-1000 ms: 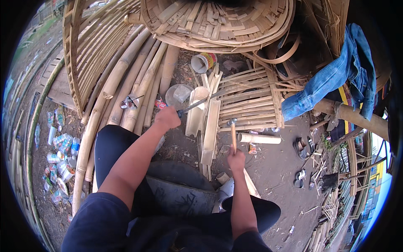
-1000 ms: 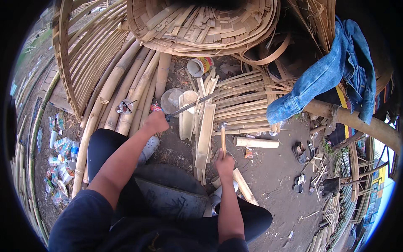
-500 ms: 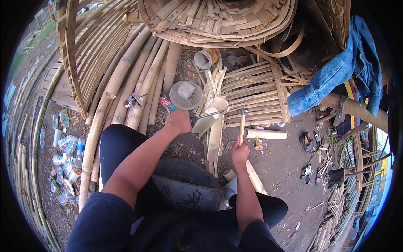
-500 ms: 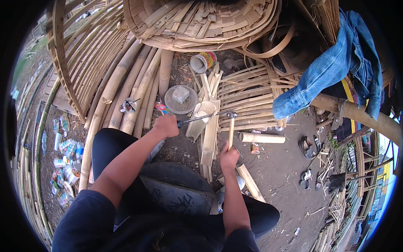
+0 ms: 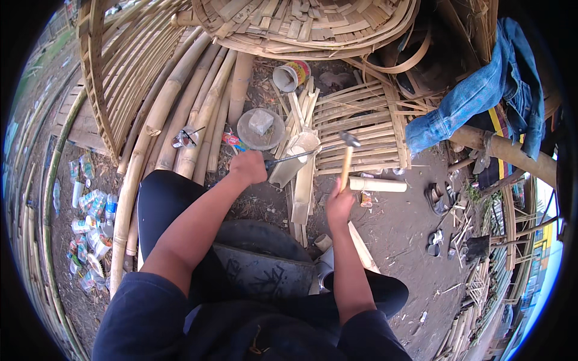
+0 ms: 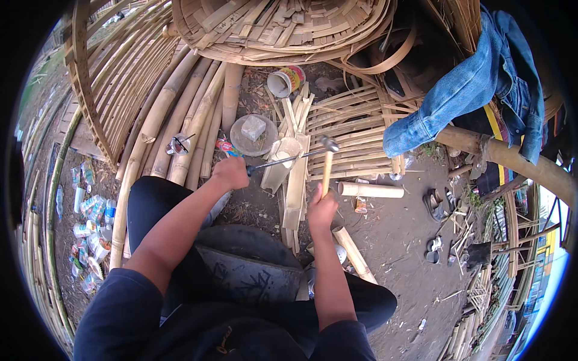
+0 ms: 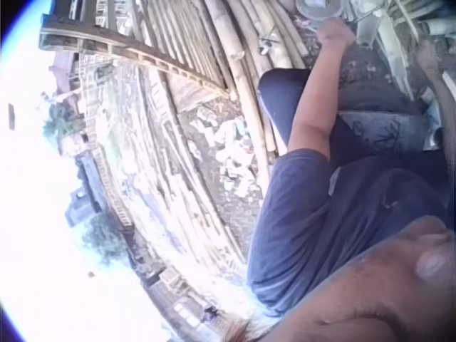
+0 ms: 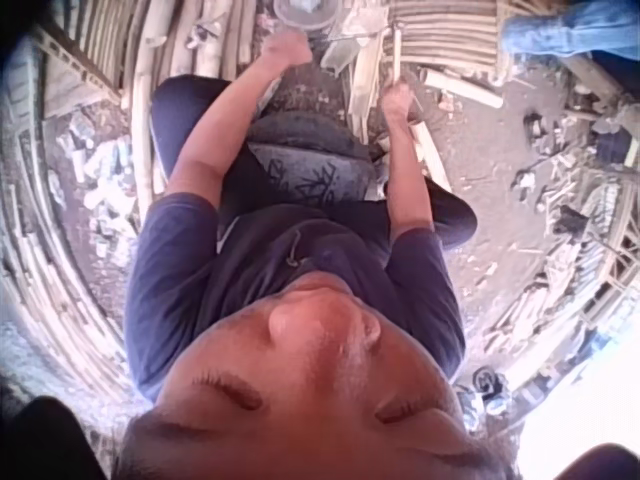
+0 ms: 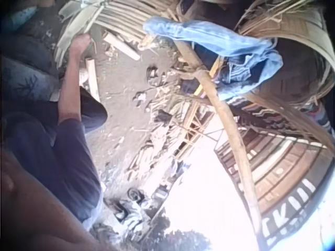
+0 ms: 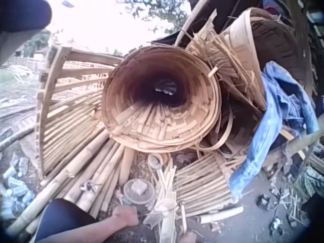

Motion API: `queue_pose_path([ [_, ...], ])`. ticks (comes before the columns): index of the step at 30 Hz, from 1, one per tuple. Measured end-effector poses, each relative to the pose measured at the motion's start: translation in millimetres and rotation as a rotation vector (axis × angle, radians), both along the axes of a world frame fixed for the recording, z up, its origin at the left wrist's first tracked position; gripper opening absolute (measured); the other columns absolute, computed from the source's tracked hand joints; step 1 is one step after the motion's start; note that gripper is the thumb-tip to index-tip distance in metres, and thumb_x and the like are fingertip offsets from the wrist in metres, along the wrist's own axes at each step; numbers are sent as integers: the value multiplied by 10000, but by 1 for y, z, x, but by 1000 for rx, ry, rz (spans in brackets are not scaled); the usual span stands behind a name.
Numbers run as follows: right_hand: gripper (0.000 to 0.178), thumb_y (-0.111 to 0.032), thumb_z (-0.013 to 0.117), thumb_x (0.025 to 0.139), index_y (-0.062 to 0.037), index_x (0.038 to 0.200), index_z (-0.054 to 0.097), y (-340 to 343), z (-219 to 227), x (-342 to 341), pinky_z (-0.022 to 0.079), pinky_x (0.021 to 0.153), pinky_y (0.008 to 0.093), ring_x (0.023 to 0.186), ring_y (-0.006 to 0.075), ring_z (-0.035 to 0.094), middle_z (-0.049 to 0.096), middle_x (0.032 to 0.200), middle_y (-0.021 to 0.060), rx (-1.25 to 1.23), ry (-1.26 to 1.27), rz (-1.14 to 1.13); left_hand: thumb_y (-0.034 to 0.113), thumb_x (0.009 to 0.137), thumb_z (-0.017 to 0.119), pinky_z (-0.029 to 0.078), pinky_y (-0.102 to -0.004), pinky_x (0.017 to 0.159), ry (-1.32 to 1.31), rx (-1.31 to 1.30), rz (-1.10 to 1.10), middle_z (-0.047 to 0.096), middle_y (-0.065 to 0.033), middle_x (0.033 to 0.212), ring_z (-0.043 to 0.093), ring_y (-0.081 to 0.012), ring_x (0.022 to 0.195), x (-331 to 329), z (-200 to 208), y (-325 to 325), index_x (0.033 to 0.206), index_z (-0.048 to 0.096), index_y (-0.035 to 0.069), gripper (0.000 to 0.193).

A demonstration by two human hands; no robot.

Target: The person splits a piece of bamboo into thin strips using a knife and a hammer. The person holds the knife against the bamboo and repeatedly strikes the back of the blade with the hammer to drive it through the wood.

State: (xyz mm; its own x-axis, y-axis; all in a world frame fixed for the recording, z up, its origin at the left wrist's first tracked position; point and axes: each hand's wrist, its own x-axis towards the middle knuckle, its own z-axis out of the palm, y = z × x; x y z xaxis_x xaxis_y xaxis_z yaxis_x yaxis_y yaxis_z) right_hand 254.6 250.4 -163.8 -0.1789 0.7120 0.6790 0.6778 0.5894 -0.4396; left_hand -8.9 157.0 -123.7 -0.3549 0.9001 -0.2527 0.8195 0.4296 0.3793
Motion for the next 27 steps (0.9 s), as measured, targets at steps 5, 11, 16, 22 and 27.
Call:
queue_pose_path([
  [5,434,-295,558,935,41,661,572,-15,-6,-2,422,484,482,522,431,562,552,569,262,-328,-95,-58,150,714,560,527,-431,843,12,-27,5,665,-233,988,656,-346,965,3,1,-7,902,678,-5,271],
  [11,488,-368,492,978,-2,655,473,-14,152,-29,338,413,339,405,175,404,414,463,81,-14,366,118,158,722,555,526,-425,848,-13,23,110,666,-229,989,653,-348,971,-12,-12,-17,912,685,-2,280],
  [16,537,-446,432,983,-40,632,454,-6,97,-26,378,446,336,443,190,452,435,494,57,122,517,299,161,744,539,519,-418,869,-23,-51,74,660,-215,1037,647,-334,999,-6,7,-14,972,667,4,305],
  [22,476,-316,507,952,64,671,560,-10,-51,35,444,603,537,652,494,579,566,644,304,-568,-146,-141,163,752,528,524,-409,861,-40,87,227,656,-216,1047,648,-331,1000,-9,-16,1,975,655,-5,306],
  [27,423,-297,510,970,43,719,512,-15,77,0,384,460,400,443,294,480,490,524,189,-250,96,-62,165,740,544,508,-425,877,-73,52,164,645,-269,1001,644,-372,972,-22,-28,-6,949,631,-56,317],
])
